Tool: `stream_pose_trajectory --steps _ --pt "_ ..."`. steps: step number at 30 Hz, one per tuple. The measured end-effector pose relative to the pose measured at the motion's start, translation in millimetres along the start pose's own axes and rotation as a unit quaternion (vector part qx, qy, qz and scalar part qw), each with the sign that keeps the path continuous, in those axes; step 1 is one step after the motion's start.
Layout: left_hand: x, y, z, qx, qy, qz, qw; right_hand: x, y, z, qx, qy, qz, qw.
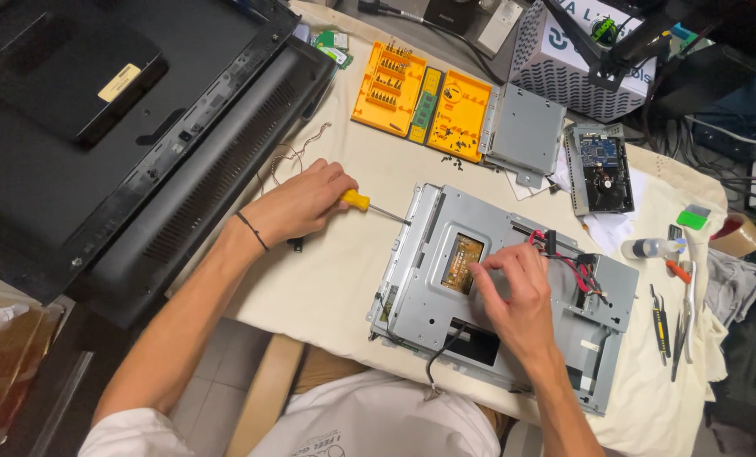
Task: The person uses a yellow screwdriver to remove screws from a silver electronic chassis on a table. They then insert a green circuit board into a slot on the chassis and connect several red and black wires to internal components.
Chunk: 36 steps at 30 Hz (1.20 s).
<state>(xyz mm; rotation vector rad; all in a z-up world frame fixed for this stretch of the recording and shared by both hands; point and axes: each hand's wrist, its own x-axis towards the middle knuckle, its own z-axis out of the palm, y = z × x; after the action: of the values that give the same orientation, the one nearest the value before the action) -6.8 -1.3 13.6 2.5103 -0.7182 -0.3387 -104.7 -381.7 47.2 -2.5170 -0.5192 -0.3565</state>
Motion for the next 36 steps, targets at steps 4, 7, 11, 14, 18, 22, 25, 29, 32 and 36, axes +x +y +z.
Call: stream_pose_trajectory --steps 4,7,11,14,18,22,25,29,32,36 --pt "-5 4 2 0.264 0.035 0.008 0.964 -1 -1 0 0.008 -0.006 0.002 1.000" --pt "2 -3 4 0.198 0.027 0.004 0.980 -2 -3 -4 -0.002 0.002 0.000 1.000" --pt "6 -17 25 0.145 0.039 -0.009 0.989 -7 0 -5 0.003 0.013 0.000 1.000" --pt "9 -17 31 0.219 0.069 0.030 0.973 -9 1 -8 0.003 0.015 0.002 1.000" --pt "12 -18 48 0.343 0.071 0.033 0.936 -11 -1 -12 -0.001 0.022 0.002 1.000" --pt "15 -18 39 0.218 0.065 0.046 0.973 -13 0 -12 0.007 0.027 0.005 1.000" --pt "15 -18 41 0.218 0.085 0.062 0.970 -15 4 -12 0.000 0.027 0.006 1.000" --pt "9 -10 34 0.275 0.072 0.030 0.958 -13 4 -10 0.010 0.027 0.007 1.000" --pt "10 -12 39 0.291 0.069 0.021 0.954 -14 3 -11 0.012 0.027 0.008 1.000" --pt "15 -15 43 0.279 0.074 0.030 0.957 -12 5 -9 0.011 0.030 0.000 0.999"
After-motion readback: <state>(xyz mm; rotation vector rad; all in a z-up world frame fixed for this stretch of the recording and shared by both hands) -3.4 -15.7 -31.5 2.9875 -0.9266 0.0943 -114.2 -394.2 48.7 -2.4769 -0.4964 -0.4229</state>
